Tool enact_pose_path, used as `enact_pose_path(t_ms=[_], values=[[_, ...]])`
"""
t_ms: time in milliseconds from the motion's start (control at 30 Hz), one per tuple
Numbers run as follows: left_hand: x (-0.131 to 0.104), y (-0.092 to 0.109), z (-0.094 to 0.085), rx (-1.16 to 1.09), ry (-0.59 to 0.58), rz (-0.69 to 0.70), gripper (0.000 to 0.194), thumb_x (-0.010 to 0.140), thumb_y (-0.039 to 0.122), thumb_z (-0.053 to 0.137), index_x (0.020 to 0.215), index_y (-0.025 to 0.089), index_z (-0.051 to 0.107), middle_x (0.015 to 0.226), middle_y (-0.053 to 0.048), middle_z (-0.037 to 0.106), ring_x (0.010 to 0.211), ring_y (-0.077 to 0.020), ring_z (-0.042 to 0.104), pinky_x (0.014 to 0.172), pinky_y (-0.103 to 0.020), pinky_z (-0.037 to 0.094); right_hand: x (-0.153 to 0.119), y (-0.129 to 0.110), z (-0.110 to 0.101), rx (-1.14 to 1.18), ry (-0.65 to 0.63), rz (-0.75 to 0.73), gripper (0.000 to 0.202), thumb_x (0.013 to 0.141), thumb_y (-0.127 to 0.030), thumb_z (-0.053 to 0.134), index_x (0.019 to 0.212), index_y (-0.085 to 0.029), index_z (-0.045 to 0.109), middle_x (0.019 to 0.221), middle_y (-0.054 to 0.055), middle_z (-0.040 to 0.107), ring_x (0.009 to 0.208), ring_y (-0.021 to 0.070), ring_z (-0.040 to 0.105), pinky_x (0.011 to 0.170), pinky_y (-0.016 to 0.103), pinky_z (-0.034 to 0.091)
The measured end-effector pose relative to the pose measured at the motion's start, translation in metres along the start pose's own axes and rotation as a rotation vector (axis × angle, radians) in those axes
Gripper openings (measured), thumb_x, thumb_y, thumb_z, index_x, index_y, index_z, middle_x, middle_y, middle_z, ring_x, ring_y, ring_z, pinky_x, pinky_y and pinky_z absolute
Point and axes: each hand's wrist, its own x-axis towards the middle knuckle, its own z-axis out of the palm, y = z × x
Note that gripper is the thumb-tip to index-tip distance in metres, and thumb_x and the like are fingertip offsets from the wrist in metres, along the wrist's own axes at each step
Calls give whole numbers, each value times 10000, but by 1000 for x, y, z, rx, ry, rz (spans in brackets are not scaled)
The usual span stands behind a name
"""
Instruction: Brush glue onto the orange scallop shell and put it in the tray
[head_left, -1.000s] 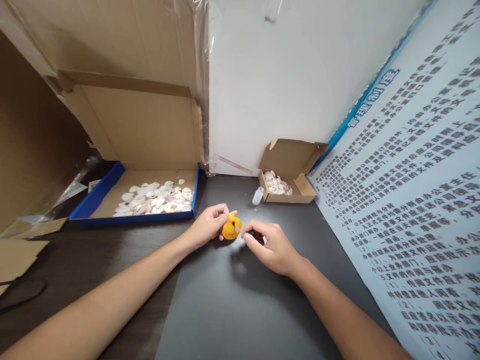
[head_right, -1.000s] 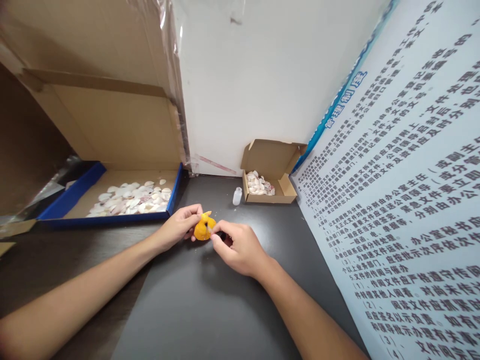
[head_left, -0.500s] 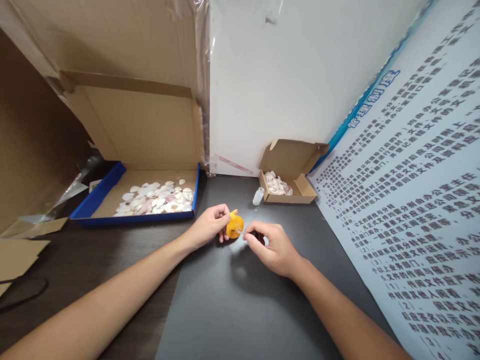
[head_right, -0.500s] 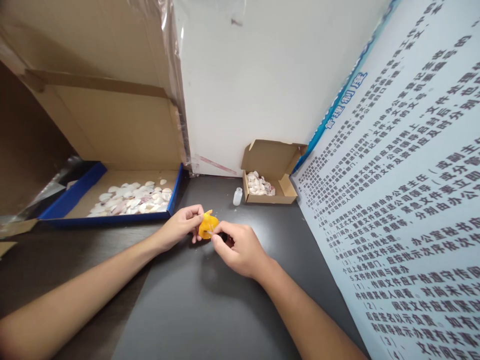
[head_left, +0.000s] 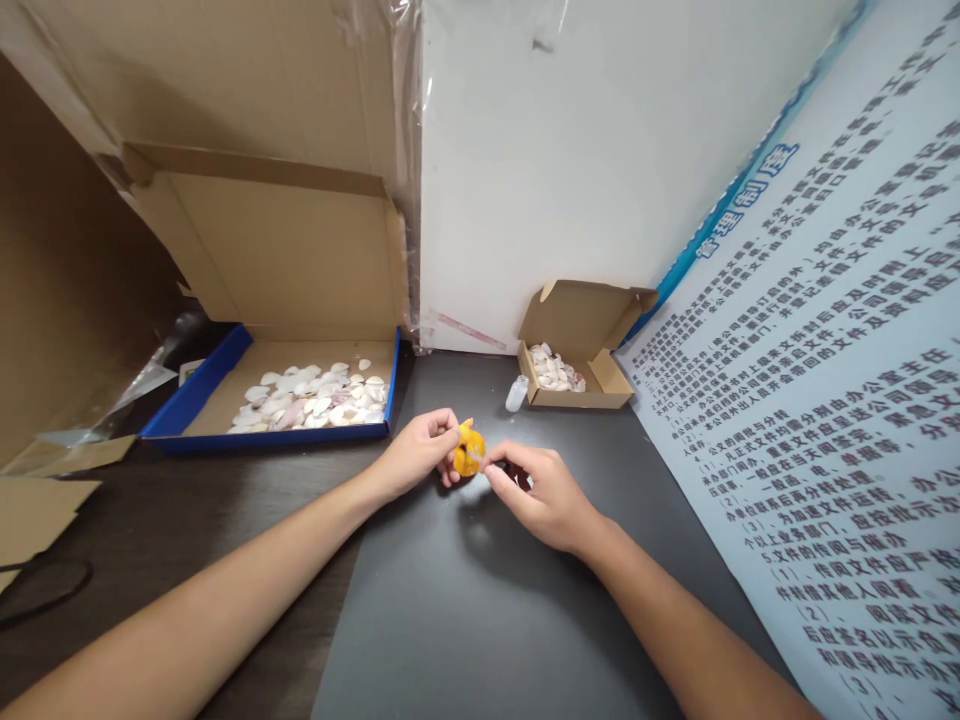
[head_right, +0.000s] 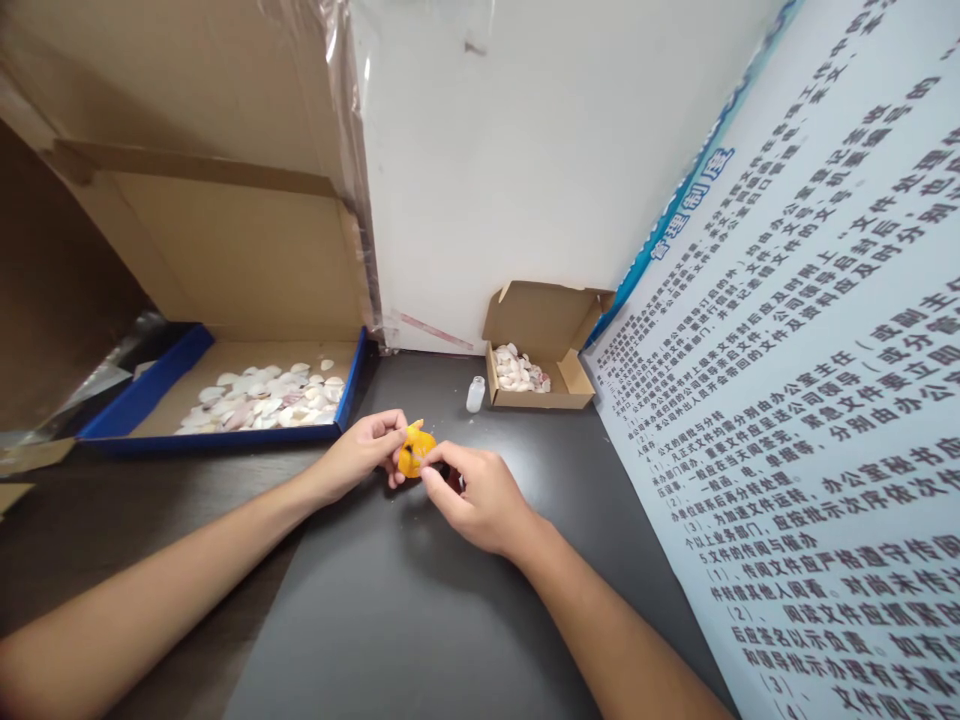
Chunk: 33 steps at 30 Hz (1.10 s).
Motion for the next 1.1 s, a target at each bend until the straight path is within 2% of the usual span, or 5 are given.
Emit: enact_pose_path(t_ms=[367, 600, 800, 967, 1100], values=[[1, 0, 0, 47, 16, 27, 386, 781, 513, 613, 704, 189, 416, 482, 95, 482, 298, -35, 406, 304, -132, 297, 0, 2, -1, 5, 10, -21, 155, 921, -247, 514, 902, -185, 655, 685, -17, 605, 560, 102, 484, 565, 209, 372], [0, 1, 0, 71, 16, 18, 340, 783, 476, 595, 718, 192, 419, 527, 80, 529, 294, -36, 415, 297, -136, 270, 0, 2, 0, 28, 92, -27, 181, 929, -271, 502, 936, -180, 658, 725, -2, 624, 576, 108, 490, 574, 212, 381], [0, 0, 0, 77, 17, 25, 324, 786, 465, 582, 718, 190, 427, 533, 78, 539, 293, -33, 416, 299, -136, 280, 0, 1, 1, 31, -38, -3, 209, 896, -218, 505, 740, -172, 636, 620, -19, 586, 526, 96, 452, 543, 212, 352], [0, 1, -1, 78, 11, 27, 330, 788, 471, 580, 714, 187, 429, 534, 74, 542, 295, -33, 422, 300, -133, 277, 0, 0, 2, 50, 92, -27, 180, 916, -257, 501, 901, -173, 660, 719, 2, 630, 582, 110, 499, 576, 213, 384], [0, 1, 0, 64, 11, 22, 320, 785, 461, 581, 709, 189, 430, 534, 73, 544, 294, -34, 418, 300, -137, 289, 0, 1, 2, 12, -27, -9, 176, 894, -223, 515, 787, -177, 646, 636, -19, 593, 530, 97, 458, 548, 211, 354]])
